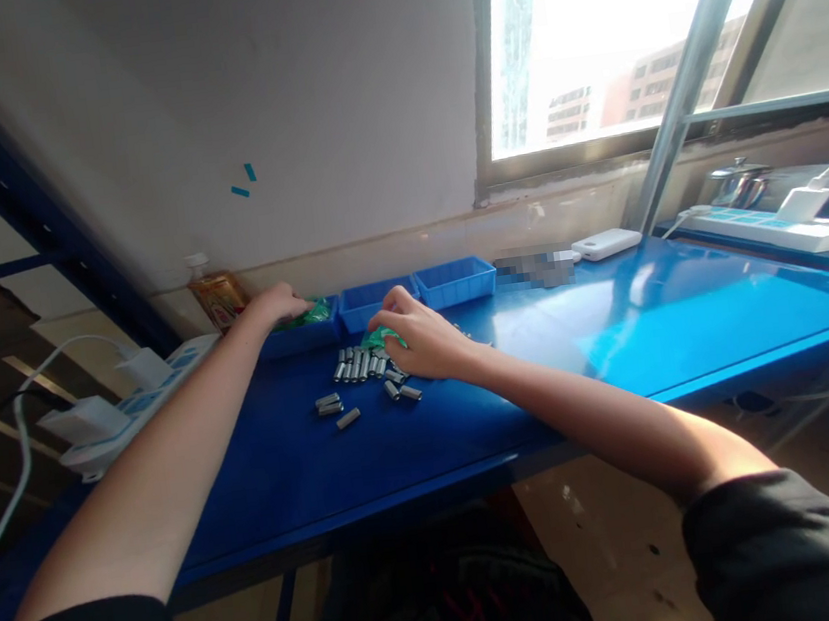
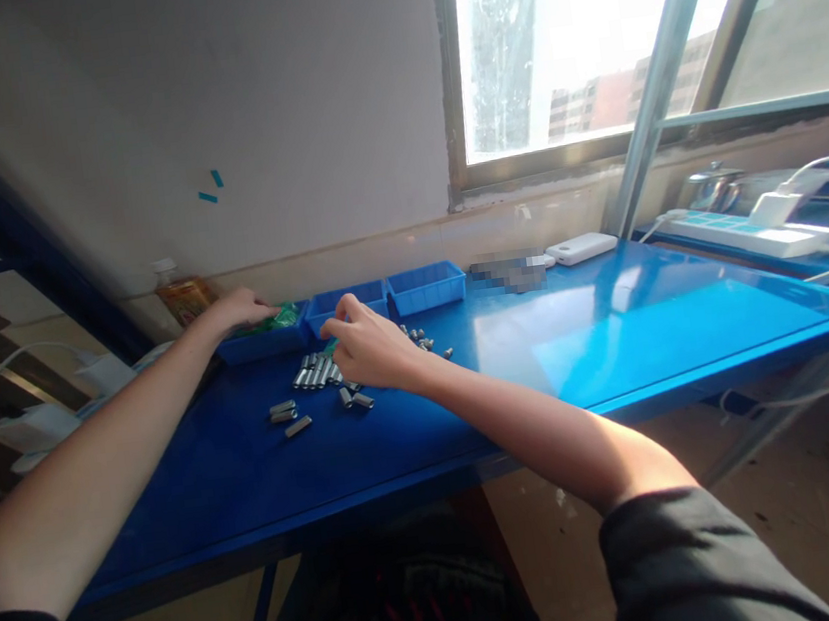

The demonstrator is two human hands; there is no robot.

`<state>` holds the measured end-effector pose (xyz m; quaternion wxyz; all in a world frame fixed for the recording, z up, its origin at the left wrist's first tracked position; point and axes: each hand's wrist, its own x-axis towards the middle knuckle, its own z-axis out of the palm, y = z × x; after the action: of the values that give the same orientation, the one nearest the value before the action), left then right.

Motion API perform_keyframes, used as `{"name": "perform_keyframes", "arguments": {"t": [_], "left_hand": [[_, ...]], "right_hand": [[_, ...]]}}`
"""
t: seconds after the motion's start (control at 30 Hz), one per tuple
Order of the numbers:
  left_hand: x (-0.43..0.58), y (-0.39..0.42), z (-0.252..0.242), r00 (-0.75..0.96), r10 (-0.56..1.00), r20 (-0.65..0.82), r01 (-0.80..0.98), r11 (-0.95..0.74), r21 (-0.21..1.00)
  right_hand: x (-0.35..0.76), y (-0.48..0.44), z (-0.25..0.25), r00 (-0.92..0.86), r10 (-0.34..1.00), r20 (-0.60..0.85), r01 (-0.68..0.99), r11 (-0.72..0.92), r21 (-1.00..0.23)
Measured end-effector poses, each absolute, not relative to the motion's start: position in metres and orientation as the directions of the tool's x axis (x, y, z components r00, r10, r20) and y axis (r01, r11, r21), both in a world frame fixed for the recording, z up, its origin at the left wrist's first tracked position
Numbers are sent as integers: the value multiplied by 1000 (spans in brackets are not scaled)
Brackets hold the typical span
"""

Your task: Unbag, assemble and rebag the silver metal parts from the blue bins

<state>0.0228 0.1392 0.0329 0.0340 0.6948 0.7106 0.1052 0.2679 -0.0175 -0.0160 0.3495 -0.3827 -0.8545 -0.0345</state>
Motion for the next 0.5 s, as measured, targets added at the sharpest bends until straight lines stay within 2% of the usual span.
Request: {"name": "perform_keyframes", "arguments": {"t": [0.1,0.2,0.33,0.5], "left_hand": [[24,136,31,-50,999,5,987,48,151],[27,135,26,-82,996,26,988,78,132],[28,135,16,-101,988,113,968,71,241],[20,135,8,-51,989,141,936,-2,352]], "right_hand": [[268,-17,-17,-493,632,598,668,715,-206],[269,-15,-18,-514,640,571,666,717,-206],[272,-12,-17,-511,662,548,677,703,-218],[274,-9,-18,-512,679,527,691,689,-217]]}}
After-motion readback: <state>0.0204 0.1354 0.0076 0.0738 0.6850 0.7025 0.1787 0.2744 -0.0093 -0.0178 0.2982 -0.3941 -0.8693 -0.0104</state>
